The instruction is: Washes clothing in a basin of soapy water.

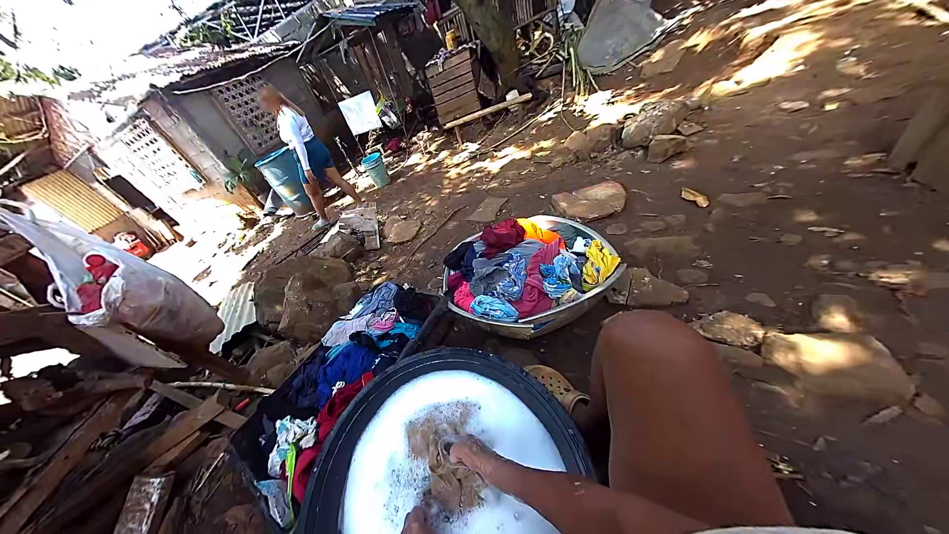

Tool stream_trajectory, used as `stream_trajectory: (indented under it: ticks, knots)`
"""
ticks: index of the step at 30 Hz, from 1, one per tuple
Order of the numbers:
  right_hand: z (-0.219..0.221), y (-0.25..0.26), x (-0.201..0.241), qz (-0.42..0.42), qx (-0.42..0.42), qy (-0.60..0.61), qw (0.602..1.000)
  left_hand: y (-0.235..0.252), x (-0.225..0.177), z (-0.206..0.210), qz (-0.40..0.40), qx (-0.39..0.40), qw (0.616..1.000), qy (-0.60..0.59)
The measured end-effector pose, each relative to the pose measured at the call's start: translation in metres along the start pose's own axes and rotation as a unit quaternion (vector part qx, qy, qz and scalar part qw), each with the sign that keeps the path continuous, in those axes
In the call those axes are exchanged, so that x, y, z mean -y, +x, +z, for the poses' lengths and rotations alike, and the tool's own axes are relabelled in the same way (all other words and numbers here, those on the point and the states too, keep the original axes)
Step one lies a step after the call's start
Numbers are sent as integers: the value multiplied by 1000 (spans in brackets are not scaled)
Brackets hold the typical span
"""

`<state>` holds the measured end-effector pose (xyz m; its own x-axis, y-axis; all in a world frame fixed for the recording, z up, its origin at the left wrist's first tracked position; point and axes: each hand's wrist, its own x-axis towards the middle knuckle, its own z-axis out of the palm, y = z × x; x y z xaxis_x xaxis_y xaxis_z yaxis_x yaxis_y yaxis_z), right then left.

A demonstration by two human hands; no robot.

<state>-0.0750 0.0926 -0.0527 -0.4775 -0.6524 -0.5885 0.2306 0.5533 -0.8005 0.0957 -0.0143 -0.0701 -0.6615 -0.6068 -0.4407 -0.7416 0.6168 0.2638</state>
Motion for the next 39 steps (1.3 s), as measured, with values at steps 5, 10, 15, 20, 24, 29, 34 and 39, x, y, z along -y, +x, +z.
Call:
stream_trajectory:
  ticks: [5, 10, 15, 20, 24, 29, 34, 39]
  knots:
    - [9, -9, -5, 10, 11, -19, 1000, -13, -5, -9, -1, 33, 999, 1]
    - [12, -11, -24, 32, -14, 20, 999, -21, -2, 0, -36, 45, 998, 15]
    - [15, -14, -18, 51, -6, -21, 998, -12, 18, 11, -80, 34, 996, 6]
    - [16, -19, -8, 42, 6, -84, 996, -12, 23, 10, -107, 2, 994, -22]
    - [21, -19, -1, 49, 3, -109, 993, -12, 17, 3, -114, -14, 993, -40]
    - [26, -29, 5, 55, 15, -147, 987, -13, 15, 1, -90, -32, 993, -63]
    - [28, -29, -5, 66, -4, -129, 989, -15, 12, -1, -90, -32, 992, -79]
    - [29, -33, -5, 53, -3, -143, 988, -14, 10, -3, -91, -26, 992, -78]
